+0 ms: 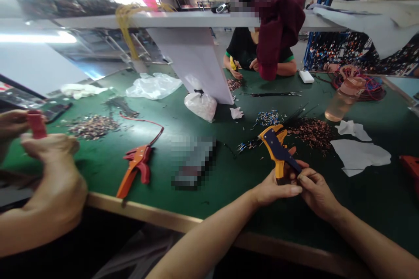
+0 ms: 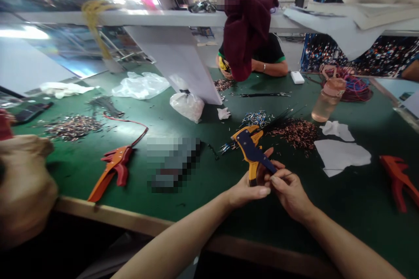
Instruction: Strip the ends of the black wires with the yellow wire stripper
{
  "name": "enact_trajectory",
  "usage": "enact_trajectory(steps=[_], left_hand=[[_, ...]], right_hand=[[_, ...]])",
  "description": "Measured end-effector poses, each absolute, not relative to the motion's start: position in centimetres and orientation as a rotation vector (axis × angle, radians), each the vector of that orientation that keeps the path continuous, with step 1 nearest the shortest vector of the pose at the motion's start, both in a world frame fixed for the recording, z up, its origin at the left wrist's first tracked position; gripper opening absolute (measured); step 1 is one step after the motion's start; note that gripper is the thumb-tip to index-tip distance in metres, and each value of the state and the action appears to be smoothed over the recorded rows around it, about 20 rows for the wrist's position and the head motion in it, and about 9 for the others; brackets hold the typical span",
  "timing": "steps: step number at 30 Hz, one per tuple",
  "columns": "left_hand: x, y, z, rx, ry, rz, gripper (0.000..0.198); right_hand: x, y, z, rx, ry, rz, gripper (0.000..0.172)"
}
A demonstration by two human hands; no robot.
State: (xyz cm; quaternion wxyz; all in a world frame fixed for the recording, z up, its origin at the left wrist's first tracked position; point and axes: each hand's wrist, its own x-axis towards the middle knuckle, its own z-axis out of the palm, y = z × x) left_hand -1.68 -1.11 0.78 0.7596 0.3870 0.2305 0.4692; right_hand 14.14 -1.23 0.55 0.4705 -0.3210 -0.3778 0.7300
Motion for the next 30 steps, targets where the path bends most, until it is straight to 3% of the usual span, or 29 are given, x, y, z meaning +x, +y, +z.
enact_trajectory(steps=[5, 9, 14, 20, 30], left_hand=[[-1.6, -0.5, 0.9, 0.71, 0.587, 1.126, 0.075], [-2.3, 0.2, 1.6, 0.659, 0.581, 1.192, 0.075], [-3.4, 0.4, 2.3, 0.673, 0.526, 1.145, 0.078], [-3.2, 0.2, 0.9, 0.762, 0.434, 0.891, 0.063], [-2.9, 0.4, -1.7, 0.832, 0.414, 0.753, 0.058]], right_hand=[[15.1, -0.4, 0.4, -0.885, -1.213, 1.729, 0.027], [16.2, 0.7, 0.9, -0.977, -1.424, 1.353, 0.028], [17.4, 2.1, 1.4, -1.034, -1.282, 1.018, 0.024], [17.9, 2.7, 1.7, -0.963, -1.197, 0.935, 0.025], [18.0, 2.7, 2.3, -0.991, -1.206, 0.9, 0.024]])
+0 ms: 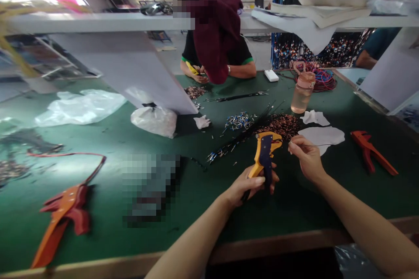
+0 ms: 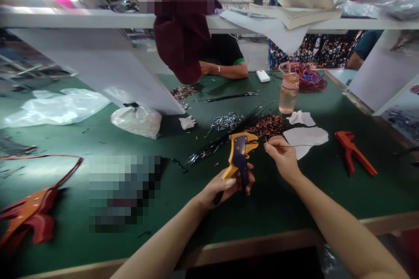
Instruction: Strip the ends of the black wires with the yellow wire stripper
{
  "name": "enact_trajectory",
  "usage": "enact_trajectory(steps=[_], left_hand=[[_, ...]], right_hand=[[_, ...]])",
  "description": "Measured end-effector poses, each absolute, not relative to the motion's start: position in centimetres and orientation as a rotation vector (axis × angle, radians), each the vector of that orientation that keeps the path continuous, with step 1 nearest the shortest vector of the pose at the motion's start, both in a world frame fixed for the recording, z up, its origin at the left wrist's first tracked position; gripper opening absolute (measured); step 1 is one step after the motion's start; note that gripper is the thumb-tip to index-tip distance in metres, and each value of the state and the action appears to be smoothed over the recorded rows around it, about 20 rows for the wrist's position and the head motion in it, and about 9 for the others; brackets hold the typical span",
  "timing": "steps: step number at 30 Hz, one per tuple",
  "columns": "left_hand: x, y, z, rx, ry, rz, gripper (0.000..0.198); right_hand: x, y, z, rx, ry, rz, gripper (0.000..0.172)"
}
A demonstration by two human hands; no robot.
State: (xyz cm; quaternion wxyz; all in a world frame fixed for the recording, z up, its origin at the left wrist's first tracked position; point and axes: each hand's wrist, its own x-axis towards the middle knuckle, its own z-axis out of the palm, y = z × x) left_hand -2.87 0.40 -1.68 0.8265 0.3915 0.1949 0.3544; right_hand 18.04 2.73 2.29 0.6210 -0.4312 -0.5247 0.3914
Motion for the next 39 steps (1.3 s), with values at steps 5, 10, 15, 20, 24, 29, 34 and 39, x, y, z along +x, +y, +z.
enact_trajectory(steps=[5, 10, 15, 20, 24, 29, 34, 39], left_hand=[[-2.9, 0.3, -1.4, 0.868, 0.407, 0.733, 0.06], [-2.8, 0.2, -1.0, 0.9, 0.399, 0.712, 0.063], [-2.8, 0.2, -0.9, 0.901, 0.406, 0.699, 0.062], [-2.9, 0.2, -0.9, 0.904, 0.407, 0.696, 0.055], [-3.0, 0.2, -0.9, 0.903, 0.423, 0.705, 0.054], [-3.0, 0.3, -1.0, 0.944, 0.463, 0.701, 0.056], [-2.7, 0.0, -0.5, 0.972, 0.517, 0.726, 0.054], [-2.3, -0.9, 0.6, 0.984, 0.63, 0.744, 0.05]], right_hand=[[18.1, 2.8, 2.0, -1.005, -1.209, 0.911, 0.023], [18.2, 2.9, 1.8, -1.02, -1.229, 0.932, 0.022], [18.2, 2.9, 1.8, -0.978, -1.222, 0.949, 0.017], [18.2, 2.8, 1.9, -0.974, -1.256, 0.942, 0.018], [18.2, 2.8, 1.9, -0.949, -1.255, 0.961, 0.017], [18.1, 2.9, 1.9, -0.93, -1.233, 0.993, 0.019], [18.1, 2.9, 1.8, -0.902, -1.184, 1.028, 0.02], [17.8, 2.6, 1.9, -0.869, -1.112, 1.144, 0.025]])
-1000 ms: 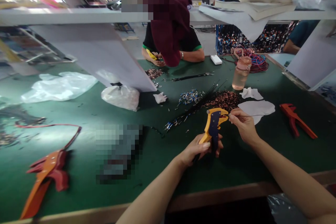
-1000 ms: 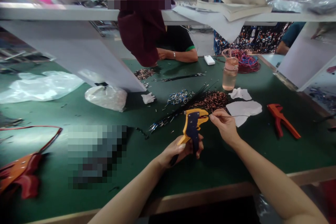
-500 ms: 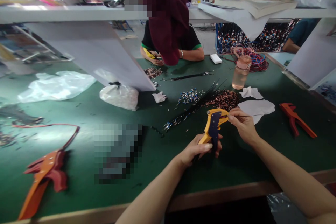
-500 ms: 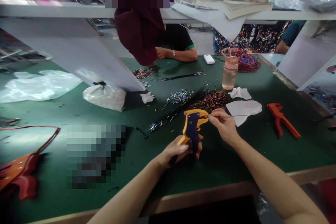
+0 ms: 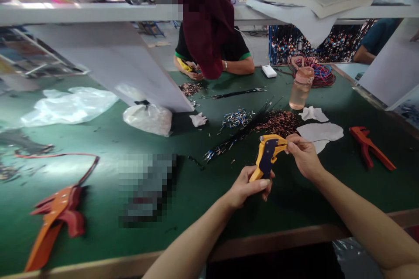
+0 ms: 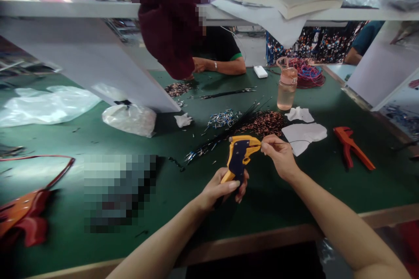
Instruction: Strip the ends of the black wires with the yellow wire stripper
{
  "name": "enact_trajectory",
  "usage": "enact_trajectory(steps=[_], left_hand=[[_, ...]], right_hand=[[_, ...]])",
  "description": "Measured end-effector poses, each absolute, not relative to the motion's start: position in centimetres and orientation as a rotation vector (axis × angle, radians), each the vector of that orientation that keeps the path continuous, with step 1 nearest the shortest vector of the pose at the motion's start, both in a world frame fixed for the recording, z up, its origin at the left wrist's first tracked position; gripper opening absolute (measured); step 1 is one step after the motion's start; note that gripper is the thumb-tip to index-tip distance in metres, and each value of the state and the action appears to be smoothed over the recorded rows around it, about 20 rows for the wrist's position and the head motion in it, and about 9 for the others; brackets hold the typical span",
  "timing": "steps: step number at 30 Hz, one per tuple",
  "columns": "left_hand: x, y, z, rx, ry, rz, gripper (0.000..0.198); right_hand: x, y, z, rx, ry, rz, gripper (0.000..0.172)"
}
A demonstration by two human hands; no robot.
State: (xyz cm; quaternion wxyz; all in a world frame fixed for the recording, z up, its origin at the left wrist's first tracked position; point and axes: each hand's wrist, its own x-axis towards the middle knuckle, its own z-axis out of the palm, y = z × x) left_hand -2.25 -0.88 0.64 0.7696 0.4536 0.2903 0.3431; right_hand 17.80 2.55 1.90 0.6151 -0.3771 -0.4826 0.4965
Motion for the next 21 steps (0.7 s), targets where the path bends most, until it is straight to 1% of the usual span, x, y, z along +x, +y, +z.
enact_trajectory(steps=[4, 7, 11, 15, 21], left_hand=[[-1.7, -1.3, 0.7, 1.006, 0.702, 0.795, 0.044], [-1.5, -1.3, 0.5, 0.943, 0.614, 0.793, 0.042], [-1.7, -0.9, 1.0, 0.845, 0.407, 0.936, 0.039], [-2.5, -0.3, 1.5, 0.813, 0.431, 1.099, 0.037], [-2.5, -0.3, 1.2, 0.857, 0.484, 1.054, 0.043]], right_hand=[[17.3, 2.5, 1.9, -0.876, -1.044, 1.247, 0.029], [17.1, 2.6, 1.8, -0.902, -1.022, 1.238, 0.03], [17.3, 2.8, 1.4, -0.967, -1.051, 1.13, 0.028], [17.5, 2.6, 1.1, -1.039, -1.17, 0.993, 0.027], [16.6, 1.7, 0.7, -1.128, -1.291, 0.84, 0.026]])
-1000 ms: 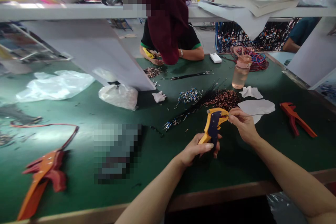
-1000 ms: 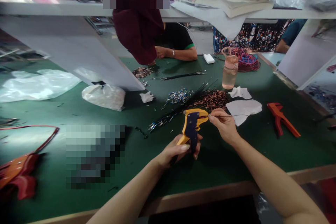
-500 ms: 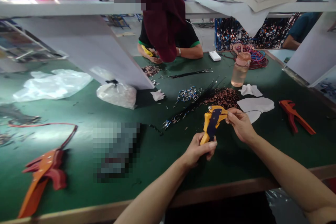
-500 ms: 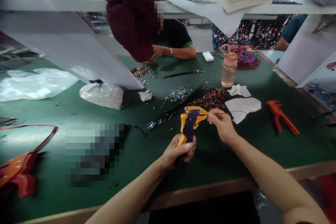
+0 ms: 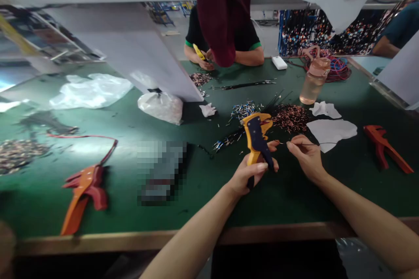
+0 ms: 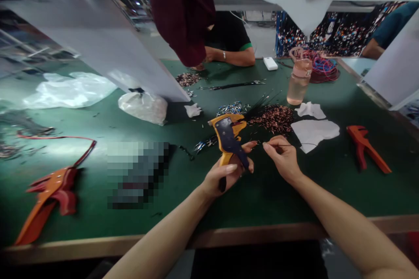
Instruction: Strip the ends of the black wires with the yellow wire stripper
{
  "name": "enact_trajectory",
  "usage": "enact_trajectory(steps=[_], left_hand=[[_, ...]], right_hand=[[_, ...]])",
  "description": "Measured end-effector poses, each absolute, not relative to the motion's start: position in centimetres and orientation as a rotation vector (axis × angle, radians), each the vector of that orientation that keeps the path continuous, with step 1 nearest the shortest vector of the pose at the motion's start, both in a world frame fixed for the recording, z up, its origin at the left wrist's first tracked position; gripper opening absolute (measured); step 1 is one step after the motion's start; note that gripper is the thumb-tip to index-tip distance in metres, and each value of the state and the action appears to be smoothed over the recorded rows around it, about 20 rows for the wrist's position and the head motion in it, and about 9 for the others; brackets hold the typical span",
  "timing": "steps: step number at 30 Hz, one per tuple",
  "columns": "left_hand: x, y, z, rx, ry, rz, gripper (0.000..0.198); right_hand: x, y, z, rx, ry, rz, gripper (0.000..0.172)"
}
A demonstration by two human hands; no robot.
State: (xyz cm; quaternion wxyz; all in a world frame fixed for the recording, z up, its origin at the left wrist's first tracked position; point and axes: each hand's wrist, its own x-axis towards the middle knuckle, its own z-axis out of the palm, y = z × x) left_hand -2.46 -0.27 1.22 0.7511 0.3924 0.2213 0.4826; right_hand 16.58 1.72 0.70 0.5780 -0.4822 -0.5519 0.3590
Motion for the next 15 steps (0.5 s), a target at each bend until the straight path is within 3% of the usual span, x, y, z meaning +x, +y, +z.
enact_trajectory(steps=[7, 12, 15], left_hand=[[-2.5, -0.1, 0.9, 0.849, 0.511, 0.996, 0.056], [-3.2, 0.3, 1.3, 0.849, 0.511, 1.036, 0.053], [-3.4, 0.5, 1.4, 0.84, 0.501, 1.053, 0.047]], right_hand=[[15.4, 0.9, 1.0, -1.172, -1.291, 1.102, 0.042], [15.8, 0.6, 1.7, -1.079, -1.35, 1.666, 0.065], [17.1, 0.8, 2.4, -0.891, -1.255, 2.004, 0.066]])
